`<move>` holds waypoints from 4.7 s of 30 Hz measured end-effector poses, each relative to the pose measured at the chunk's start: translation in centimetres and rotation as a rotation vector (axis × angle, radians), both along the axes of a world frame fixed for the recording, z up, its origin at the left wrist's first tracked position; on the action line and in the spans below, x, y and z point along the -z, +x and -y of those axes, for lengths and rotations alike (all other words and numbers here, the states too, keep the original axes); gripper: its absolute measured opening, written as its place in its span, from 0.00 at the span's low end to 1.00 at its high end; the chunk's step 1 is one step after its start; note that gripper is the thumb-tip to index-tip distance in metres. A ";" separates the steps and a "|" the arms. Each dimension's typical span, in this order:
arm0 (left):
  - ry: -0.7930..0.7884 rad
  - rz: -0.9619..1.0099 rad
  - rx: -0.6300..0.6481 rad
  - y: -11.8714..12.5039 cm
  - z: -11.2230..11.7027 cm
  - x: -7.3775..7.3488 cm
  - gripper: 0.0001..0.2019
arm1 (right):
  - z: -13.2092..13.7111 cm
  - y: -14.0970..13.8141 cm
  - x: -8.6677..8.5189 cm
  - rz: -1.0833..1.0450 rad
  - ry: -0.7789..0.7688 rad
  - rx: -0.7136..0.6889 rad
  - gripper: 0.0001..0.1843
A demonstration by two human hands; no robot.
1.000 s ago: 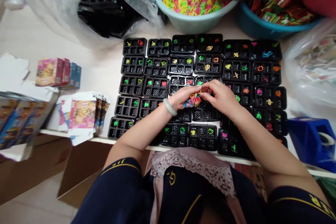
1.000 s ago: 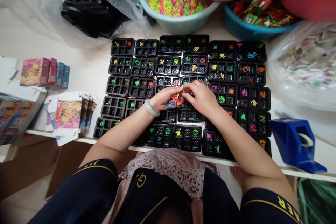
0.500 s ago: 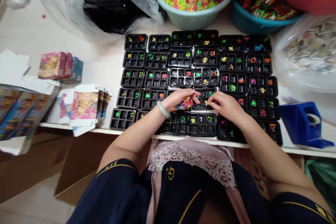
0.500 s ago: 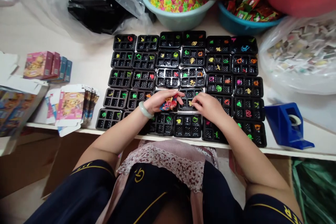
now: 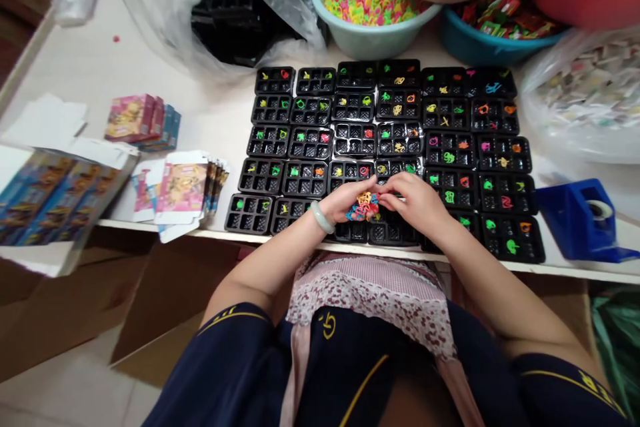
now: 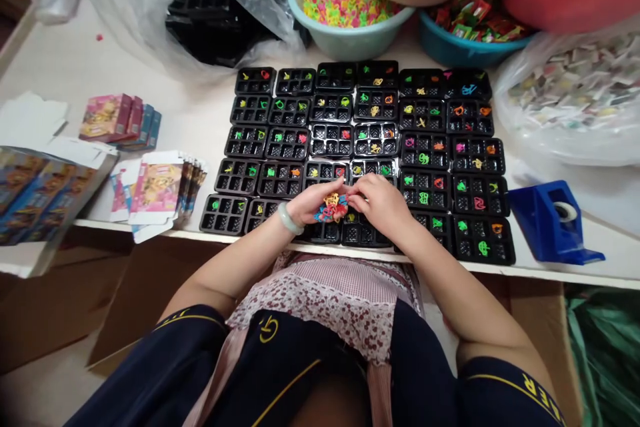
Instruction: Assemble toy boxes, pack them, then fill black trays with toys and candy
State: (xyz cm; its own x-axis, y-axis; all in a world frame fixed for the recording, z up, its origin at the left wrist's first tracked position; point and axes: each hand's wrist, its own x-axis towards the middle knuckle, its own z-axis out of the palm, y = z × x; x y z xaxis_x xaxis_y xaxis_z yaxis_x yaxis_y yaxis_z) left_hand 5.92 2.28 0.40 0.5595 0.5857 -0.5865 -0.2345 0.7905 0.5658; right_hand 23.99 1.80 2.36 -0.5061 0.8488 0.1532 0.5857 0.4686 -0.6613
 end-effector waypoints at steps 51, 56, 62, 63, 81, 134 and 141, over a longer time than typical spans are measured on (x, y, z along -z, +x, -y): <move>-0.019 0.199 -0.786 -5.2 5.5 -0.7 0.11 | 3.8 -9.0 2.3 -0.559 -0.735 0.073 0.16; -0.002 0.182 -0.834 -5.2 4.5 -0.8 0.10 | 2.8 -10.4 3.2 -0.701 -0.939 0.200 0.22; -0.088 0.197 -0.868 -5.4 3.2 -0.6 0.10 | 1.3 -9.4 2.5 -0.709 -1.140 0.175 0.24; -0.094 0.209 -0.883 -5.4 3.0 -0.6 0.10 | 0.9 -9.1 2.4 -0.693 -1.155 0.156 0.23; -0.148 0.158 -0.854 -5.7 -0.4 -0.9 0.18 | -2.6 -8.9 1.0 -0.189 -0.180 -0.203 0.12; 0.029 -0.026 -0.614 -5.7 -8.6 -0.6 0.13 | -11.1 -7.7 1.5 -0.124 -0.112 -0.102 0.09; 0.028 0.007 -0.369 -6.0 -6.3 -0.1 0.14 | -9.4 -7.3 2.0 -0.144 -0.169 -0.002 0.09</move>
